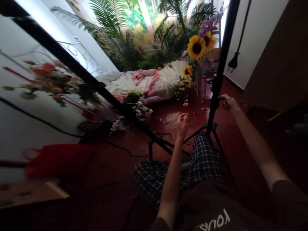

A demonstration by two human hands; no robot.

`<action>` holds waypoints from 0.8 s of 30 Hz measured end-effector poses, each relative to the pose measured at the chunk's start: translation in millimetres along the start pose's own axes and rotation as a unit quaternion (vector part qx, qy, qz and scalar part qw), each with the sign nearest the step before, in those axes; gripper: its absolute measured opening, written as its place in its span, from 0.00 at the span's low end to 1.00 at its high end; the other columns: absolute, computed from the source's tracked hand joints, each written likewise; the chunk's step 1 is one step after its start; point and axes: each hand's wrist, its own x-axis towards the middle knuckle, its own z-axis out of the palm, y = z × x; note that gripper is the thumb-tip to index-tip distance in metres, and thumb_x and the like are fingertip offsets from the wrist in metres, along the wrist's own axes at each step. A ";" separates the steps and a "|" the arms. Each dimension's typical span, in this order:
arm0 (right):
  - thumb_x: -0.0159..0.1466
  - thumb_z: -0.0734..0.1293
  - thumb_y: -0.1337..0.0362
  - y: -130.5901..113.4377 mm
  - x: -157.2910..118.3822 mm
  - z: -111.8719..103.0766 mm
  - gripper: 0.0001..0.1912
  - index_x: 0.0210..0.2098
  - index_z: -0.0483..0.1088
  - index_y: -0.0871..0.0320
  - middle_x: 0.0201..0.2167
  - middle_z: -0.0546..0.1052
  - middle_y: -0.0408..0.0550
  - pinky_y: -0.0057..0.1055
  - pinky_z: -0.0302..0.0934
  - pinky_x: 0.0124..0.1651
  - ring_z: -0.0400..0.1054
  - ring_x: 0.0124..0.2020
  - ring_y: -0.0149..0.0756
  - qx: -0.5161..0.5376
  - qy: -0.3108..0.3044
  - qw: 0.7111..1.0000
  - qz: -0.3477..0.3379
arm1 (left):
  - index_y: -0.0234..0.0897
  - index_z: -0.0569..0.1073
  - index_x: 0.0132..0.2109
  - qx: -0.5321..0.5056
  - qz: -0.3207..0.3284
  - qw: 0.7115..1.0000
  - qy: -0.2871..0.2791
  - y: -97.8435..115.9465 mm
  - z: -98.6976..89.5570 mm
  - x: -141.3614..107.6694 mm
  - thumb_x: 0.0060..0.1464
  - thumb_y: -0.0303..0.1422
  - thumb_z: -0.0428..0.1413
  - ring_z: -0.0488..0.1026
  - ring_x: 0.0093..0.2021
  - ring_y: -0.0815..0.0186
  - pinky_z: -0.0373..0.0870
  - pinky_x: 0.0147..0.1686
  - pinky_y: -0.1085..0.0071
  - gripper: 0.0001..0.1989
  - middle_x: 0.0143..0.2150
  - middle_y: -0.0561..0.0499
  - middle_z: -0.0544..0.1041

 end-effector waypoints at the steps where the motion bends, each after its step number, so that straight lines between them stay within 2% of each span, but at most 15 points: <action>1: 0.67 0.64 0.61 3.7 -1.8 2.5 0.20 0.21 0.56 0.55 0.12 0.60 0.37 0.22 0.45 0.16 0.50 0.12 0.22 0.016 0.023 1.000 -0.013 | 0.37 0.75 0.41 0.025 0.011 0.998 0.049 1.3 -23.5 0.9 0.62 0.40 0.52 0.77 0.39 0.67 0.71 0.43 0.70 0.12 0.42 0.45 0.80; 4: 0.69 0.60 0.63 17.2 -15.4 12.9 0.18 0.22 0.59 0.55 0.15 0.65 0.40 0.25 0.48 0.19 0.54 0.14 0.23 0.045 0.098 0.991 -0.076 | 0.38 0.72 0.37 0.052 0.035 0.980 0.189 13.4 -84.2 6.0 0.64 0.42 0.49 0.75 0.29 0.70 0.69 0.33 0.74 0.14 0.31 0.50 0.78; 6: 0.70 0.58 0.65 29.9 -30.2 22.3 0.20 0.21 0.60 0.55 0.15 0.64 0.40 0.27 0.49 0.21 0.55 0.14 0.25 0.032 0.150 0.979 -0.136 | 0.38 0.70 0.36 0.036 0.023 0.973 0.226 23.2 -111.3 6.8 0.66 0.45 0.44 0.71 0.19 0.71 0.63 0.22 0.76 0.18 0.23 0.54 0.75; 8: 0.70 0.57 0.64 45.6 -46.1 34.0 0.22 0.18 0.59 0.54 0.13 0.62 0.40 0.29 0.51 0.22 0.55 0.15 0.27 0.003 0.171 0.965 -0.199 | 0.38 0.68 0.35 0.032 0.005 0.972 0.232 30.3 -127.3 5.3 0.66 0.47 0.43 0.66 0.13 0.72 0.56 0.16 0.76 0.20 0.18 0.57 0.71; 10: 0.69 0.58 0.61 62.3 -59.9 48.9 0.24 0.16 0.59 0.54 0.13 0.62 0.41 0.30 0.51 0.23 0.55 0.15 0.28 -0.023 0.130 0.960 -0.248 | 0.38 0.67 0.32 0.053 0.016 0.965 0.258 34.0 -136.9 4.9 0.65 0.47 0.46 0.66 0.14 0.72 0.59 0.18 0.76 0.19 0.17 0.58 0.69; 12: 0.68 0.60 0.56 76.6 -71.1 67.4 0.24 0.16 0.59 0.54 0.13 0.62 0.41 0.30 0.50 0.23 0.55 0.15 0.29 -0.038 0.045 0.959 -0.277 | 0.39 0.66 0.30 0.073 0.050 0.940 0.330 34.8 -146.1 10.0 0.63 0.47 0.49 0.70 0.20 0.72 0.66 0.25 0.76 0.19 0.20 0.56 0.70; 14: 0.66 0.61 0.52 85.8 -81.2 89.7 0.25 0.15 0.59 0.53 0.13 0.62 0.41 0.29 0.50 0.22 0.54 0.15 0.29 -0.049 -0.038 0.956 -0.286 | 0.39 0.67 0.33 0.073 0.083 0.905 0.412 33.0 -158.5 22.4 0.62 0.47 0.52 0.73 0.28 0.71 0.69 0.32 0.75 0.17 0.27 0.53 0.74; 16: 0.65 0.62 0.50 90.2 -92.2 115.3 0.25 0.15 0.60 0.53 0.12 0.62 0.40 0.28 0.51 0.22 0.54 0.15 0.29 -0.060 -0.109 0.951 -0.284 | 0.39 0.67 0.38 0.054 0.099 0.887 0.447 28.6 -172.9 39.8 0.59 0.49 0.55 0.73 0.35 0.69 0.69 0.36 0.74 0.17 0.36 0.50 0.75; 18: 0.65 0.62 0.48 92.1 -105.2 143.6 0.25 0.15 0.60 0.53 0.12 0.62 0.40 0.27 0.51 0.21 0.54 0.15 0.29 -0.062 -0.174 0.944 -0.275 | 0.39 0.68 0.39 0.021 0.091 0.909 0.407 21.5 -185.2 56.6 0.56 0.53 0.57 0.73 0.36 0.69 0.70 0.36 0.73 0.21 0.37 0.48 0.76; 21: 0.63 0.64 0.46 95.1 -126.9 190.3 0.25 0.16 0.59 0.53 0.12 0.62 0.40 0.27 0.50 0.19 0.54 0.14 0.28 -0.035 -0.261 0.940 -0.219 | 0.37 0.70 0.29 -0.031 0.044 0.964 0.260 9.2 -192.8 70.0 0.53 0.64 0.48 0.69 0.26 0.69 0.67 0.29 0.71 0.32 0.25 0.49 0.72; 23: 0.63 0.64 0.46 97.2 -141.2 222.6 0.25 0.18 0.60 0.54 0.13 0.63 0.40 0.25 0.49 0.18 0.55 0.14 0.28 -0.008 -0.320 0.938 -0.131 | 0.36 0.69 0.24 -0.052 0.017 0.981 0.184 2.8 -191.4 69.5 0.50 0.70 0.41 0.65 0.20 0.70 0.63 0.23 0.71 0.39 0.20 0.50 0.68; 24: 0.65 0.63 0.45 97.6 -147.8 238.1 0.24 0.20 0.62 0.54 0.13 0.63 0.40 0.25 0.48 0.17 0.55 0.14 0.27 0.004 -0.355 0.932 -0.064 | 0.36 0.69 0.22 -0.059 0.010 0.983 0.172 0.6 -189.9 67.4 0.48 0.71 0.39 0.64 0.18 0.71 0.61 0.21 0.71 0.41 0.19 0.50 0.67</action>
